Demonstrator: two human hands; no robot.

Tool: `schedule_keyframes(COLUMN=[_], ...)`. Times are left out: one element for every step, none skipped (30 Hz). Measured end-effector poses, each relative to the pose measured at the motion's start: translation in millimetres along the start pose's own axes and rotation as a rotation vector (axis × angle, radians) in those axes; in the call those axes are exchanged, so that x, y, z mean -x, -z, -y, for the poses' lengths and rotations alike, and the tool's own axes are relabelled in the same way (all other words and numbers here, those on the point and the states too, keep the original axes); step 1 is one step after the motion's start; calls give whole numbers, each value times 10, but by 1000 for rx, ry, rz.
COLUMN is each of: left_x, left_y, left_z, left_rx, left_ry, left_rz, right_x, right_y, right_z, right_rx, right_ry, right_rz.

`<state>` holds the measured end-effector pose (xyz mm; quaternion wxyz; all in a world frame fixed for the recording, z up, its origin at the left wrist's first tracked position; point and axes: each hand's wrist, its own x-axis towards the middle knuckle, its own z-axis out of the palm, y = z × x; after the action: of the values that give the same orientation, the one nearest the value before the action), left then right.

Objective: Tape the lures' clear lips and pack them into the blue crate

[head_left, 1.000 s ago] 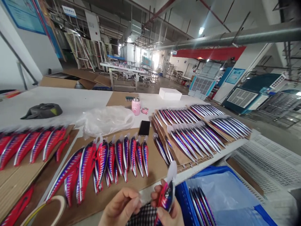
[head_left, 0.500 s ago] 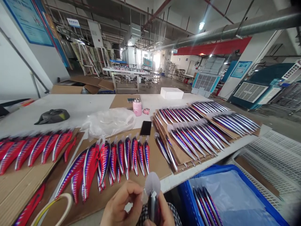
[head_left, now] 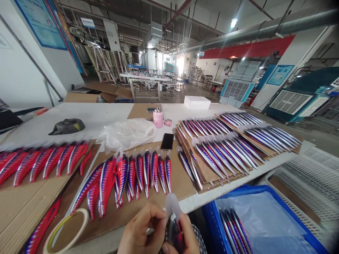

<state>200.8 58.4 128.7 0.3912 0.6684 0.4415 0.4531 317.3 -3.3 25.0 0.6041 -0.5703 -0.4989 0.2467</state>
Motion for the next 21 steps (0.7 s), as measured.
schedule_keyframes(left_x=[-5,-10,-14,-15,-13,-10,-6,-3,-1,-2,-7,-14,-24,-35,-45,-55,-63,-68,-71,-73,-73], left_y=[9,17,22,23,21,16,10,6,6,12,24,42,63,84,103,118,128,133,134,132,128], left_z=[19,35,48,56,60,60,60,62,66,75,87,100,112,122,127,129,128,125,123,121,122], left_rx=[-12,-21,-24,-21,-14,-5,4,11,12,8,-4,-22,-42,-62,-79,-96,-113,-129,-147,-164,-178], left_ry=[9,8,-1,-11,-16,-13,0,20,35,33,17,-8,-36,-63,-83,-96,-98,-96,-92,-87,-84], left_rz=[9,28,46,56,56,47,32,16,8,19,41,69,100,127,148,159,165,168,171,175,182], right_x=[18,35,49,58,62,62,59,53,47,41,36,31,28,25,24,23,23,25,29,36,47], right_y=[11,20,26,30,32,32,31,29,27,26,27,29,32,37,43,50,57,63,68,72,73], right_z=[-16,-31,-45,-56,-63,-65,-65,-62,-57,-51,-46,-42,-39,-37,-36,-37,-40,-45,-54,-68,-86], right_rx=[40,74,102,125,147,169,190,207,218,222,219,214,208,203,201,202,206,215,226,239,252], right_ry=[-7,-9,-6,2,12,21,29,35,40,43,45,44,43,42,43,44,47,49,53,57,62], right_rz=[-5,-15,-27,-37,-42,-40,-35,-27,-21,-17,-15,-15,-14,-12,-9,-6,-5,-5,-6,-7,-10])
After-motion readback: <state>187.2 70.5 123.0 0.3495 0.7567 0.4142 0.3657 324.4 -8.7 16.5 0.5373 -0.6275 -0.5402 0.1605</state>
